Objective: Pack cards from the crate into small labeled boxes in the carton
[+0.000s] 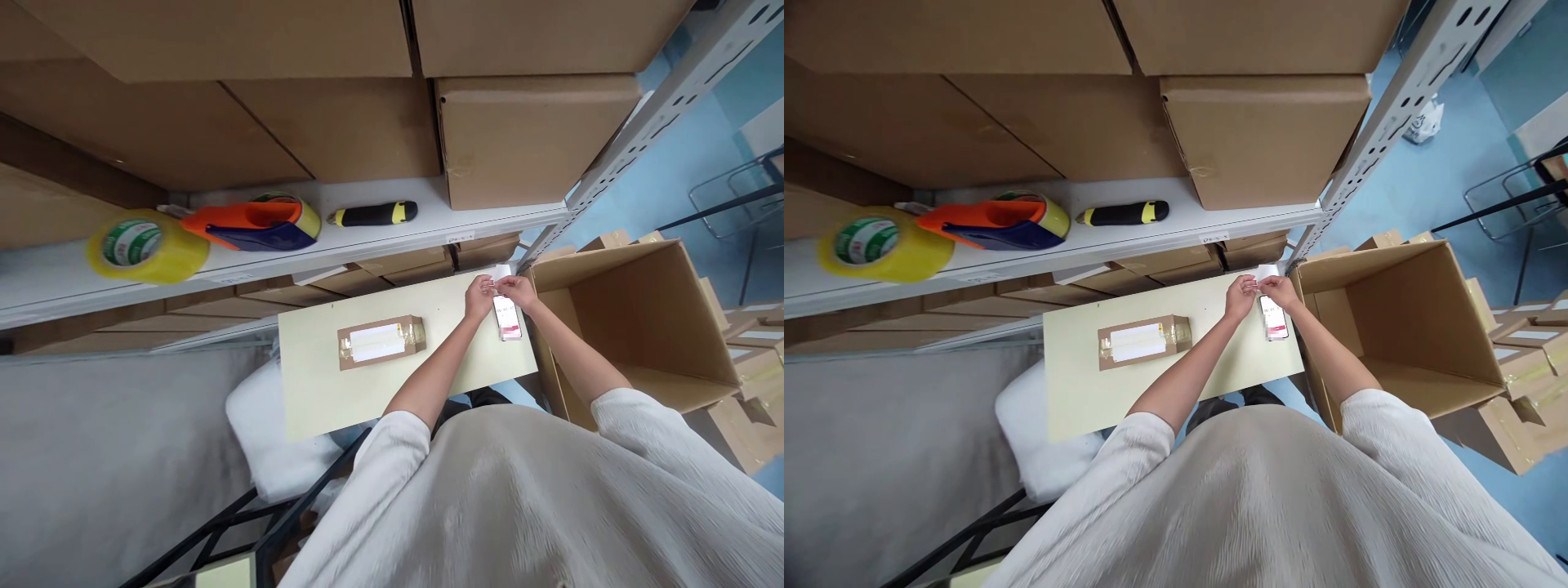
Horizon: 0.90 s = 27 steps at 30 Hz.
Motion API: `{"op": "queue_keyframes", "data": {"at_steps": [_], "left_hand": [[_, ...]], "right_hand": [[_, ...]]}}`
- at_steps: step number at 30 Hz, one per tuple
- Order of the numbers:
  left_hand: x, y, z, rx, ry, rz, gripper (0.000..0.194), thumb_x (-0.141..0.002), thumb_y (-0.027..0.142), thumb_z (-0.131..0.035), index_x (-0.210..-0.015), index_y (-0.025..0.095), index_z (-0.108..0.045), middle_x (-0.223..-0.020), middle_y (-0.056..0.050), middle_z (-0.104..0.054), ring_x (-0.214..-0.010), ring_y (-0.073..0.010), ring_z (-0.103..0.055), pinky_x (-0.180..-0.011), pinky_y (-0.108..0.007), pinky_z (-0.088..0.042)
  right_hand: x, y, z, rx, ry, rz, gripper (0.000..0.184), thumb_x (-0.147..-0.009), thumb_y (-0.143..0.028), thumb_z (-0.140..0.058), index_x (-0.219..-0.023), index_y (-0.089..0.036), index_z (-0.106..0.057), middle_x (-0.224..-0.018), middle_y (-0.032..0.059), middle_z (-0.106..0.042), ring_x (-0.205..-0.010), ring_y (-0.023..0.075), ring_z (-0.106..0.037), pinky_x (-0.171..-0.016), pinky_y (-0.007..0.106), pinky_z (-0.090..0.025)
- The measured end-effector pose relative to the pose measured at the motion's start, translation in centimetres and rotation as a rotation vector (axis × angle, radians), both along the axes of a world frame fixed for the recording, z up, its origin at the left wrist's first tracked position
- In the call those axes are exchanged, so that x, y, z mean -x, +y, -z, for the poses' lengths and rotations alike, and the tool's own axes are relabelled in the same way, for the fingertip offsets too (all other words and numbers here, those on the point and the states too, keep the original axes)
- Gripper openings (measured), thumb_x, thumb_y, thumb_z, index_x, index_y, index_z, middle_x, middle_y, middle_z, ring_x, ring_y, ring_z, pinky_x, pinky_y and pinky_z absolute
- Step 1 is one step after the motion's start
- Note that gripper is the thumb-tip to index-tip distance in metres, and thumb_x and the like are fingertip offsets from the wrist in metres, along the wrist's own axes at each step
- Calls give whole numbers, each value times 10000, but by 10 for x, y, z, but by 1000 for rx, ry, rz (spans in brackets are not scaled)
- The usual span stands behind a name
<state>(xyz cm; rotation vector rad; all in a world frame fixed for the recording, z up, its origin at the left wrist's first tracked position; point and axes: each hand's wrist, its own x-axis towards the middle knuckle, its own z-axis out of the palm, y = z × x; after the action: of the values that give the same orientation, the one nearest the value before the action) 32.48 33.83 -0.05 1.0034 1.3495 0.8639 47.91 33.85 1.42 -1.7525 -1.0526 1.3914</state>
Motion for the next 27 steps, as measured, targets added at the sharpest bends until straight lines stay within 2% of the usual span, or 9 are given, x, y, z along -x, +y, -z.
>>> {"op": "queue_keyframes", "data": {"at_steps": [7, 11, 16, 27], "left_hand": [[3, 1, -1, 19, -11, 11, 370, -863, 19, -635, -1161, 210, -744, -1131, -88, -808, -1079, -188, -786, -1050, -370, -636], [2, 0, -2, 47, -18, -26, 353, -849, -1, -627, -1117, 196, -744, -1099, -90, -808, -1033, -186, -789, -1072, -388, -622], [1, -1, -2, 30, -2, -26, 328, -827, 22, -660, -1088, 204, -744, -1059, -75, -807, -970, -179, -781, -1021, -379, -642], [7, 1, 0, -13, -3, -18, 282, -830, 56, -687, -1062, 213, -725, -1059, -74, -801, -1001, -189, -772, -1029, -386, -626]], "right_hand": [[-2, 3, -2, 1, -1, -50, 366, -652, -472, -962, -821, -220, -757, -787, 45, -790, -740, 225, -734, -708, 361, -635], [-4, 1, -2, -8, 6, -56, 363, -638, -434, -951, -854, -227, -746, -792, 38, -782, -724, 226, -730, -698, 367, -625], [-4, 0, -4, -49, -19, -58, 304, -637, -416, -894, -823, -232, -739, -795, 35, -787, -746, 230, -735, -708, 351, -611], [0, -1, -2, -94, 2, -58, 256, -690, -387, -868, -837, -225, -734, -817, 58, -795, -830, 261, -772, -738, 364, -626]]}}
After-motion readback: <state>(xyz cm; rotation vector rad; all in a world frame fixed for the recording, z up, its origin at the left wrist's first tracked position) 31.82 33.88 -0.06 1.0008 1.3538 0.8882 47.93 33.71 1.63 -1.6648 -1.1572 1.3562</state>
